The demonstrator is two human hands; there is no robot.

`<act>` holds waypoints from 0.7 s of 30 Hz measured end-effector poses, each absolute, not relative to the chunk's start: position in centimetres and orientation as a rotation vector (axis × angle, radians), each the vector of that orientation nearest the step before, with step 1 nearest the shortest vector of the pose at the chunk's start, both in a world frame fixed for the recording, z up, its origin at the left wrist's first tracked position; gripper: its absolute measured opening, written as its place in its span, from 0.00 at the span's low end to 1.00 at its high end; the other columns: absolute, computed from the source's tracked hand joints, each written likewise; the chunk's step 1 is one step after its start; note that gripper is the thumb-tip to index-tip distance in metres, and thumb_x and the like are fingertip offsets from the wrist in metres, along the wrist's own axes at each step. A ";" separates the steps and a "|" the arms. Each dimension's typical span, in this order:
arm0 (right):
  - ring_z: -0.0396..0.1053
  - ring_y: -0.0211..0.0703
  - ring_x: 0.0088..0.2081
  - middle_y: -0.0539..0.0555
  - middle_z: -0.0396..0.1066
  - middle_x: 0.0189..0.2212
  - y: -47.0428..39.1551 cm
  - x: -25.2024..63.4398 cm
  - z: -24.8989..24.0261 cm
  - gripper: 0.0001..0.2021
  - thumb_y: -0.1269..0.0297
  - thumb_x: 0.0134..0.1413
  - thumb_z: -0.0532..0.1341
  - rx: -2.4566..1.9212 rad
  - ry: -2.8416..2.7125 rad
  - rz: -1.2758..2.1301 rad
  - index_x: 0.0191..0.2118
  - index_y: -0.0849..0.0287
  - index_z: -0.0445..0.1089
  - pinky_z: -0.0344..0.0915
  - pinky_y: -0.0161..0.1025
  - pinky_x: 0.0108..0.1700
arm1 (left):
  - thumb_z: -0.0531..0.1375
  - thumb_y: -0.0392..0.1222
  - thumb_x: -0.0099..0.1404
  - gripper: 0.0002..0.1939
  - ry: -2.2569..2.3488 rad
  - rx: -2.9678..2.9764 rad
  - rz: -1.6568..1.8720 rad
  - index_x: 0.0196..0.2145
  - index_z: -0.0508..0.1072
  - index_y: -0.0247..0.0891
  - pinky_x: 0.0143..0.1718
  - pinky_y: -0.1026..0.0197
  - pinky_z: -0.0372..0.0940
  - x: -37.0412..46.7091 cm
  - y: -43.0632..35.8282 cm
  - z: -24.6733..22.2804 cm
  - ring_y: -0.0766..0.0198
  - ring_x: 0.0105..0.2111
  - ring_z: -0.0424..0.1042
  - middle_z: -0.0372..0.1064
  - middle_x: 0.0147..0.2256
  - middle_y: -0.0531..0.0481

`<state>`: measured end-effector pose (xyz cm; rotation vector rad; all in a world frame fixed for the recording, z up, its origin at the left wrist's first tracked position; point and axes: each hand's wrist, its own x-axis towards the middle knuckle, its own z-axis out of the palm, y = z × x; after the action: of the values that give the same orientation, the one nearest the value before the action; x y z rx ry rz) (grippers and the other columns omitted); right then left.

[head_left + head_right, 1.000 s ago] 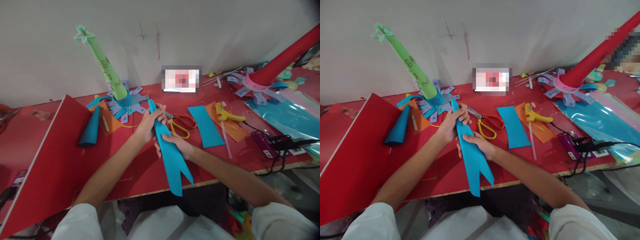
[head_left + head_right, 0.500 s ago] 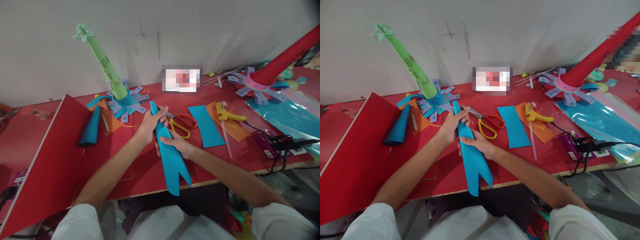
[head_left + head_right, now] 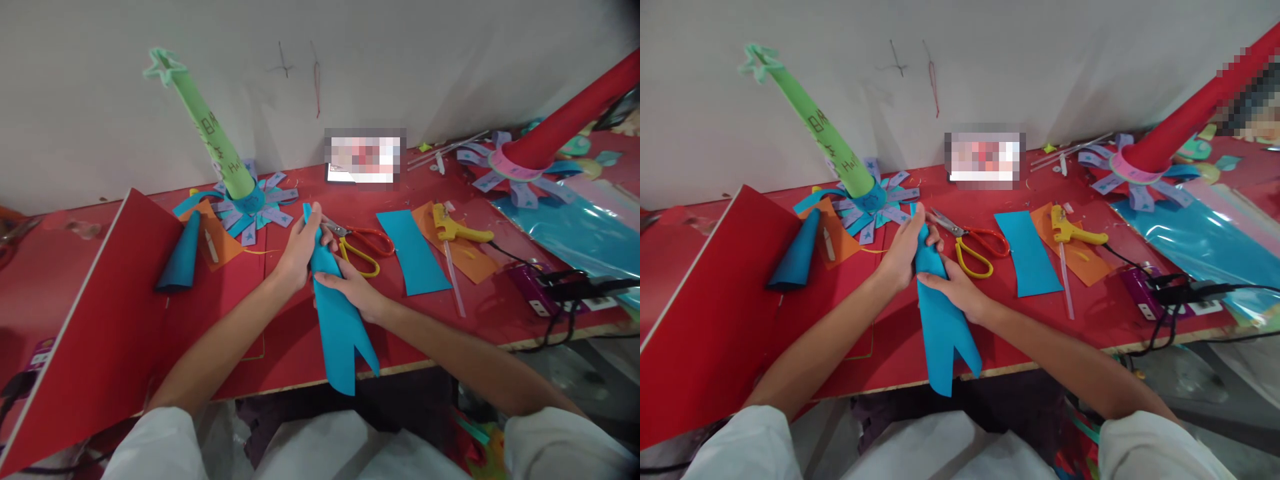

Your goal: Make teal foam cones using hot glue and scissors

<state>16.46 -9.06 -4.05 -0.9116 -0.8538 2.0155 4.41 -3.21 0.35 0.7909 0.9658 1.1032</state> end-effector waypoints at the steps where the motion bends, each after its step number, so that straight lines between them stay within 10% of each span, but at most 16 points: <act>1: 0.77 0.44 0.29 0.49 0.78 0.32 -9.0 16.5 -4.1 0.27 0.53 0.52 0.77 -0.915 -0.817 2.034 0.53 0.53 0.70 0.76 0.40 0.31 | 0.63 0.73 0.66 0.29 0.947 0.763 1.100 0.35 0.67 0.41 0.25 0.63 0.67 4.4 -3.3 0.4 0.65 0.23 0.71 0.59 0.21 0.57; 7: 0.77 0.44 0.25 0.48 0.76 0.28 -8.6 16.8 -3.9 0.25 0.55 0.54 0.75 -0.957 -0.696 2.022 0.53 0.54 0.68 0.74 0.39 0.27 | 0.52 0.78 0.69 0.35 0.842 0.775 1.139 0.44 0.73 0.41 0.29 0.61 0.71 4.1 -3.1 -0.3 0.60 0.31 0.76 0.70 0.27 0.50; 21: 0.77 0.42 0.27 0.46 0.75 0.29 -8.1 17.2 -4.2 0.24 0.56 0.52 0.76 -0.940 -0.655 1.925 0.51 0.50 0.69 0.78 0.41 0.30 | 0.69 0.50 0.70 0.17 1.086 1.181 1.315 0.29 0.70 0.40 0.32 0.64 0.59 3.5 -2.2 -1.6 0.67 0.30 0.61 0.61 0.30 0.54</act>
<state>17.19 -8.05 -4.16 -0.9402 -0.6555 1.9252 3.47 -2.22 -1.61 1.1809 1.0863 1.3149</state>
